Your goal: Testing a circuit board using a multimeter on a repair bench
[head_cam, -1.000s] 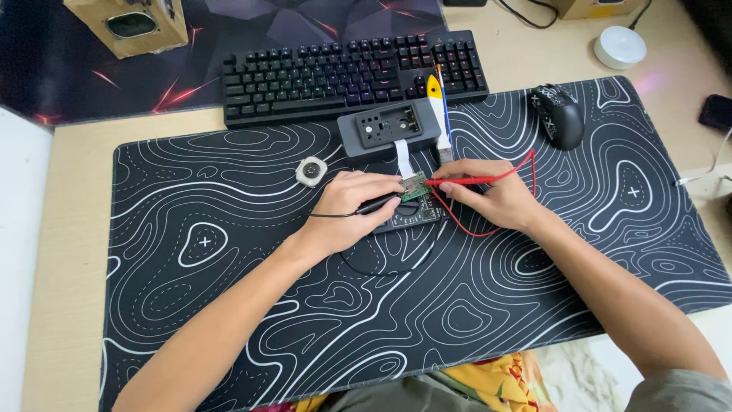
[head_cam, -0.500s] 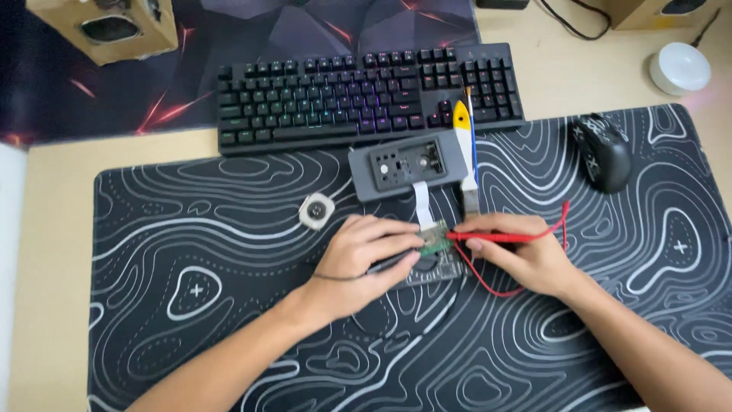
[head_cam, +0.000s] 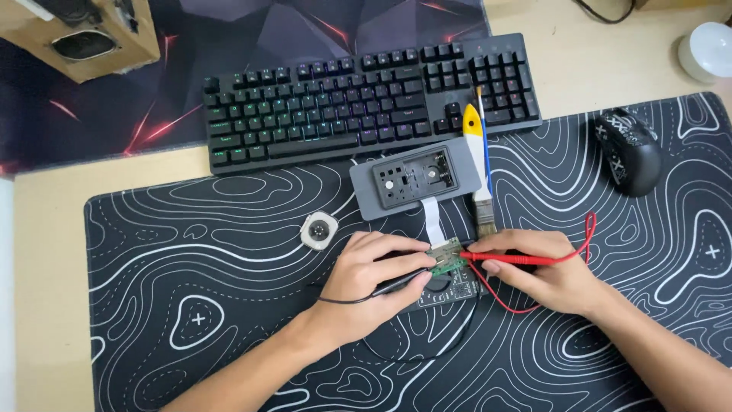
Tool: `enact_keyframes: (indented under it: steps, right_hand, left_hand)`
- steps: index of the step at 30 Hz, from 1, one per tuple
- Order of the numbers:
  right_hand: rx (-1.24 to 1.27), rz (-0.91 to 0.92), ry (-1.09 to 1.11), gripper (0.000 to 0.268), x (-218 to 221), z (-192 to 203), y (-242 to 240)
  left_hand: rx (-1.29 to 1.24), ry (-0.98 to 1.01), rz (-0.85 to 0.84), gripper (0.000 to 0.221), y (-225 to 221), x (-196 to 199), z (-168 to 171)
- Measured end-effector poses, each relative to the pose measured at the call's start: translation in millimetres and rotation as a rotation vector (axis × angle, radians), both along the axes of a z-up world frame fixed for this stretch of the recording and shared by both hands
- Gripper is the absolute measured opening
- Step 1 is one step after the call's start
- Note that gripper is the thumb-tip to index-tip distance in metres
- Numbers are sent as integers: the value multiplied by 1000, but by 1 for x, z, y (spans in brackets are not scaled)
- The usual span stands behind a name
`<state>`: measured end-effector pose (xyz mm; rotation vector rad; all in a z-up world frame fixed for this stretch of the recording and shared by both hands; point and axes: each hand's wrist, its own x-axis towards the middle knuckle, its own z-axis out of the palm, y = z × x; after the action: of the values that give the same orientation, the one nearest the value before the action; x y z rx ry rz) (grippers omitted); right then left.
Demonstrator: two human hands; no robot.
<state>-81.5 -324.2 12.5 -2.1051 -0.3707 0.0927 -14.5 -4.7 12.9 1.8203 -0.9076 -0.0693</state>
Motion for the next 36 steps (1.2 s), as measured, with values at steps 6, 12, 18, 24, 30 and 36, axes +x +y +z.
enact_keyframes:
  steps: [6,12,18,24,30,36]
  right_hand:
    - [-34,12,-56,33,3,2,2]
    - [-19,6,-42,32,2,-2,0]
    - [-41,31,-112,32,2,-2,1]
    - [-56,51,-160,33,3,3,0]
    - [-336,-243,-536,22,9,0,-57]
    - [-722,-485,-510,56,29,-23,-135]
  left_hand:
    - [5,42,-64,17,5,7,4]
    - [24,5,-11,14,-3,1,4]
    - [32,-52,-61,15,3,2,5]
    - [37,-56,-69,15,5,4,4]
    - [6,-56,-64,14,6,2,-2]
    - [3,-104,-65,13,5,4,0]
